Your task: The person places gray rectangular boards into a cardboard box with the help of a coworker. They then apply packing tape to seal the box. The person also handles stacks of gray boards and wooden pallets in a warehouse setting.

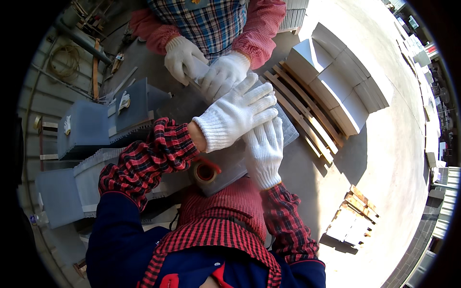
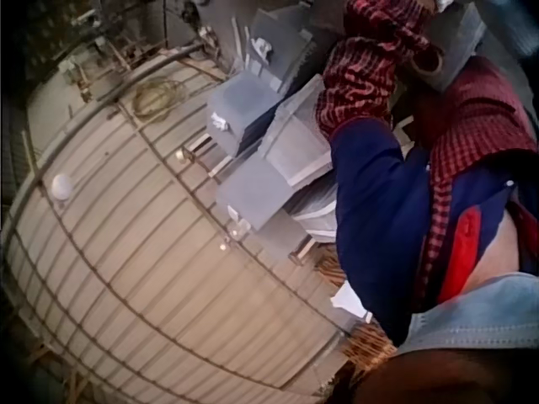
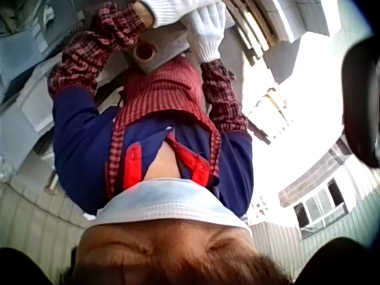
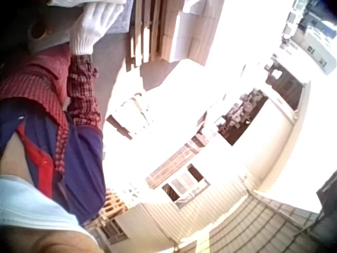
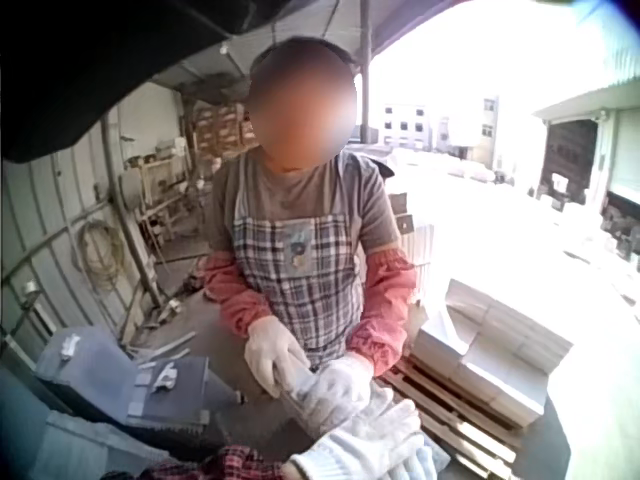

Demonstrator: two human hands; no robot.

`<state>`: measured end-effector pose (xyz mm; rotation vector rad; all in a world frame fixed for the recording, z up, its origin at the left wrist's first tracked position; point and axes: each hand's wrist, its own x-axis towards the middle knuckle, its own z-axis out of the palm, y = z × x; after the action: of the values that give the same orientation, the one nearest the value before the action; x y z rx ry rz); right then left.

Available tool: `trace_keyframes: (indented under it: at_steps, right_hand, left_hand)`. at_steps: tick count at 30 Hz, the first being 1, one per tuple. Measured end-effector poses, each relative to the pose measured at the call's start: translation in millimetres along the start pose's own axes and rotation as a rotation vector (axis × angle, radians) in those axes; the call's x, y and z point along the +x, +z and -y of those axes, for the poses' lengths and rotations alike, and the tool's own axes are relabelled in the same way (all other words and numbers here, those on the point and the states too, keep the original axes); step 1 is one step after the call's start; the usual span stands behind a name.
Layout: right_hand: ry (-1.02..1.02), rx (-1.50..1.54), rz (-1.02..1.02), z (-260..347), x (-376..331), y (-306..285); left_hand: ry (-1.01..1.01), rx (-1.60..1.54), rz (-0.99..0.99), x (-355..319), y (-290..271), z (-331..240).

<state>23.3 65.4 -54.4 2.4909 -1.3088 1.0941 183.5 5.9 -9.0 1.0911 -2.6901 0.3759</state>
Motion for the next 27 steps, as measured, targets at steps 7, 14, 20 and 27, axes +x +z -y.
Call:
trace_keyframes:
  at_steps: [7, 14, 20, 27]
  right_hand:
    - [0.062, 0.175, -0.098, 13, -1, -6]
    - [0.604, 0.444, -0.082, 4, -37, -38]
    - [0.627, 0.525, 0.078, -9, -27, -24]
    - [0.566, 0.417, -0.015, 2, -24, -22]
  left_hand:
    - [0.044, -0.24, 0.164, 5, 4, 6]
    - [0.044, -0.373, 0.003, -8, 2, 7]
    - [0.076, -0.399, -0.083, -9, 7, 9]
    - [0.067, -0.41, -0.111, -7, 5, 6]
